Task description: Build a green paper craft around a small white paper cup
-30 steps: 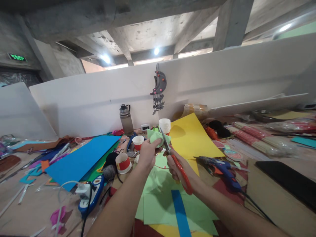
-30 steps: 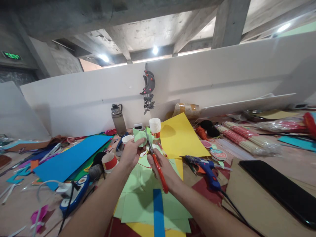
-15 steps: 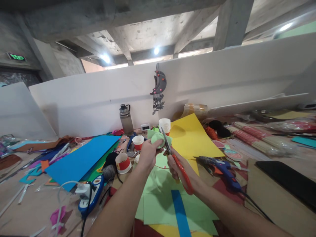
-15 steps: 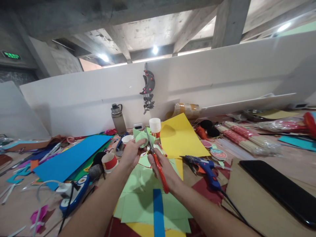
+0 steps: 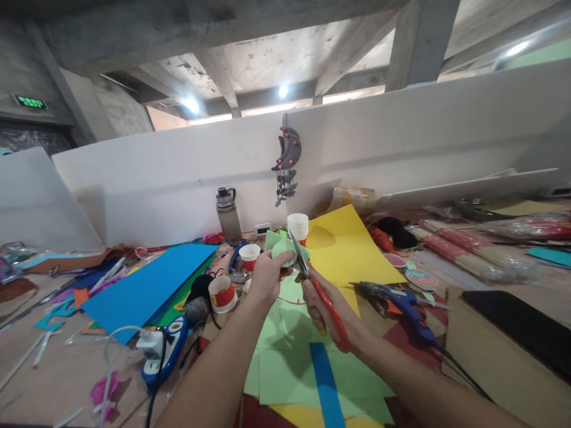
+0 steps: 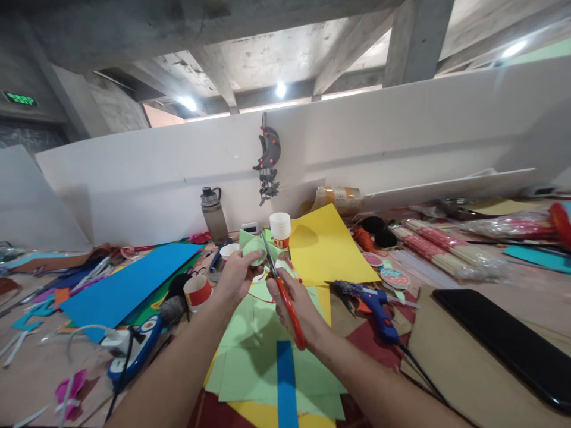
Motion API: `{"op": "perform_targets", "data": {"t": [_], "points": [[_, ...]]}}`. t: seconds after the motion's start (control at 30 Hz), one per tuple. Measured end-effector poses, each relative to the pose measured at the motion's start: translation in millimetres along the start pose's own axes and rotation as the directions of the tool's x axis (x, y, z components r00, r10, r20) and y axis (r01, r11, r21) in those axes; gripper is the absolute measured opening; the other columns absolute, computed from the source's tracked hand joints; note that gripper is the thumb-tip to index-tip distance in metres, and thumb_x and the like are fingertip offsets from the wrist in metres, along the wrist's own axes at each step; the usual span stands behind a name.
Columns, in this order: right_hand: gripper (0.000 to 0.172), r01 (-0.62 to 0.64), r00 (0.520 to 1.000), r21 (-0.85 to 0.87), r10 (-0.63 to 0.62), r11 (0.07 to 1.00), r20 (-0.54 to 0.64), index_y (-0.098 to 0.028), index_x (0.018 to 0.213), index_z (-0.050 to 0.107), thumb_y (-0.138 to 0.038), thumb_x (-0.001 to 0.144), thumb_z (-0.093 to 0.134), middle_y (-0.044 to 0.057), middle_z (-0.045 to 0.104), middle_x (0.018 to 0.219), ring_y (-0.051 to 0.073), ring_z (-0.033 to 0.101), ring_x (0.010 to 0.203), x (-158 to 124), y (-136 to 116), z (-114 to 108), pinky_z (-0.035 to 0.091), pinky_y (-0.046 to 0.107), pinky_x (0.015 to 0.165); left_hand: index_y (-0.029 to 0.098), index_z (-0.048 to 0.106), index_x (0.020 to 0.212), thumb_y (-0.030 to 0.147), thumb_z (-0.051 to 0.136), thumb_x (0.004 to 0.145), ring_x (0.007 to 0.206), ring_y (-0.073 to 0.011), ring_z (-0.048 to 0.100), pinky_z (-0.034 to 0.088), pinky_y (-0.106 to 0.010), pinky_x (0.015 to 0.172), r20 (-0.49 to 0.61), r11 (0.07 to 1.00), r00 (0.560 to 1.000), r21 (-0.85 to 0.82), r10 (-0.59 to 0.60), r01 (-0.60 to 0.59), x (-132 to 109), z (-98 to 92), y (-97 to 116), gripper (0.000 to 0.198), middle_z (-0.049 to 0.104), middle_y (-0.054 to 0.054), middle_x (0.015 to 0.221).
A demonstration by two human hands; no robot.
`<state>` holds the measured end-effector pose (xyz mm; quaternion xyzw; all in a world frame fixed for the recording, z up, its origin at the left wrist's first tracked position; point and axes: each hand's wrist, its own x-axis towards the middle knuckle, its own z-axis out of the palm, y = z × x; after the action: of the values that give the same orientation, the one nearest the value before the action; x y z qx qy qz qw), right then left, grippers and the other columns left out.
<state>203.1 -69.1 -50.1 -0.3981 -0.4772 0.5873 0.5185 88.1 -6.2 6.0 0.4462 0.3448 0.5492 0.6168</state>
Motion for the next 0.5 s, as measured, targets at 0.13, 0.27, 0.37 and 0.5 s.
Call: {"op": "perform_targets", "data": {"t": [0.13,0.27,0.37,0.5], "points": [[0.044,-0.048,0.999,0.04,0.049,0.998,-0.024,-0.025,0.087,0.043,-0.064,0.073,0.057,-0.011,0.029,0.053,0.005,0.025,0.036,1.4,1.0,1.5,0.025,0.015,0.029,0.013,0.06,0.069,0.025,0.077,0.053,0.044,-0.0049,0.044,0.037,-0.021,0.047,-0.006,1.0,1.0,-0.003,-0.006,0.006,-0.8,0.5,0.1,0.027,0.059,0.001,0.061],[0.042,-0.036,0.999,0.02,0.037,0.999,-0.026,-0.025,0.086,0.042,-0.062,0.074,0.057,-0.011,0.031,0.055,0.004,0.027,0.036,-0.5,-2.7,4.0,0.026,0.015,0.03,0.012,0.061,0.073,0.028,0.078,0.053,0.051,-0.0075,0.05,0.039,-0.021,0.049,-0.04,0.999,0.999,-0.048,0.014,-0.016,-0.8,2.6,-1.7,0.03,0.062,-0.001,0.066],[0.039,-0.006,1.0,-0.003,0.006,1.0,-0.013,-0.025,0.089,0.042,-0.058,0.076,0.059,-0.01,0.03,0.057,0.004,0.028,0.037,-2.5,-5.2,4.4,0.026,0.016,0.032,0.013,0.063,0.076,0.03,0.079,0.054,0.057,-0.0096,0.055,0.041,-0.021,0.051,-0.063,0.997,0.997,-0.069,0.033,-0.037,-0.5,3.8,-2.2,0.032,0.064,-0.003,0.07],[0.039,0.066,0.997,-0.107,-0.069,0.992,-0.027,-0.026,0.099,0.048,-0.054,0.076,0.061,-0.009,0.032,0.055,0.008,0.034,0.041,-3.2,-5.2,2.2,0.031,0.019,0.035,0.012,0.064,0.073,0.032,0.08,0.054,0.054,-0.0092,0.054,0.041,-0.021,0.05,-0.031,0.999,0.999,-0.024,0.024,-0.025,-0.9,4.0,-0.6,0.032,0.063,-0.002,0.066]]}}
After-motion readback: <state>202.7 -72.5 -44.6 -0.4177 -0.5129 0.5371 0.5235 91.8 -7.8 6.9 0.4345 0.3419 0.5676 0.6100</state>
